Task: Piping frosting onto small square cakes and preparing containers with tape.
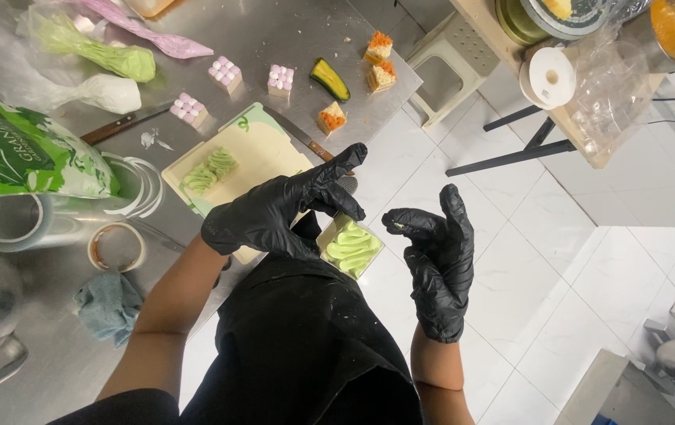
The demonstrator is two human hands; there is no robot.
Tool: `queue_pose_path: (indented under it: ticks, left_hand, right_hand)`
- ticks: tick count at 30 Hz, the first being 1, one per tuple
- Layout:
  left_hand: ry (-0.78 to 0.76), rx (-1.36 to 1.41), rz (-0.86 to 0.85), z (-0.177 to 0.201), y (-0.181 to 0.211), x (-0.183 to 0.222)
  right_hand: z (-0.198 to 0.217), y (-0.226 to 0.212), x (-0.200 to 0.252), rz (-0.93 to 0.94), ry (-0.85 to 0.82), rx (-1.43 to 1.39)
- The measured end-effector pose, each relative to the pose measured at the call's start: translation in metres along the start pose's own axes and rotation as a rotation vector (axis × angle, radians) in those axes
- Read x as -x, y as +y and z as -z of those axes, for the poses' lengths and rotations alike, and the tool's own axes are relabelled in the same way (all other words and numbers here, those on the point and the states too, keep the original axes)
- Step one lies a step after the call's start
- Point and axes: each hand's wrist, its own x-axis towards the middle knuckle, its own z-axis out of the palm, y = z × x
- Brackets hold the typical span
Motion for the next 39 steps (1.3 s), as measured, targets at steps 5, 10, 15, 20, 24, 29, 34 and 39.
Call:
queue_pose_path:
  ticks: [5,10,15,20,24,29,34,39]
  left_hand:
    - [0.039,0.031,-0.090,-0.005,-0.001,0.003]
    - [0.242,0.125,0.006,-0.004,0.005,0.037]
    - [0.646,0.123,-0.015,-0.019,0.031,0.120]
    - [1.175,-0.231,-0.106,-0.069,0.041,0.202]
    - [1.524,-0.336,0.002,-0.108,0.036,0.247]
    - [1.790,-0.303,-0.143,-0.135,0.023,0.274]
    - [1.872,-0.364,-0.050,-0.122,0.030,0.275]
    - [1.802,-0.384,-0.019,-0.098,0.017,0.273]
  right_hand:
    - [-0.010,0.000,-0.002,0.025,-0.062,-0.092]
    - [-0.024,0.034,-0.023,-0.162,-0.127,-0.062]
    - [-0.046,0.184,-0.002,-0.368,-0.535,0.098]
    - [-0.151,0.264,0.038,0.031,-1.386,0.546]
    - [-0.232,0.262,0.071,0.361,-1.439,0.256]
    - [-0.306,0.321,0.107,0.597,-1.358,0.184]
    - [-0.329,0.364,0.112,0.592,-1.289,0.146]
    - [-0.305,0.391,0.100,0.585,-1.361,0.248]
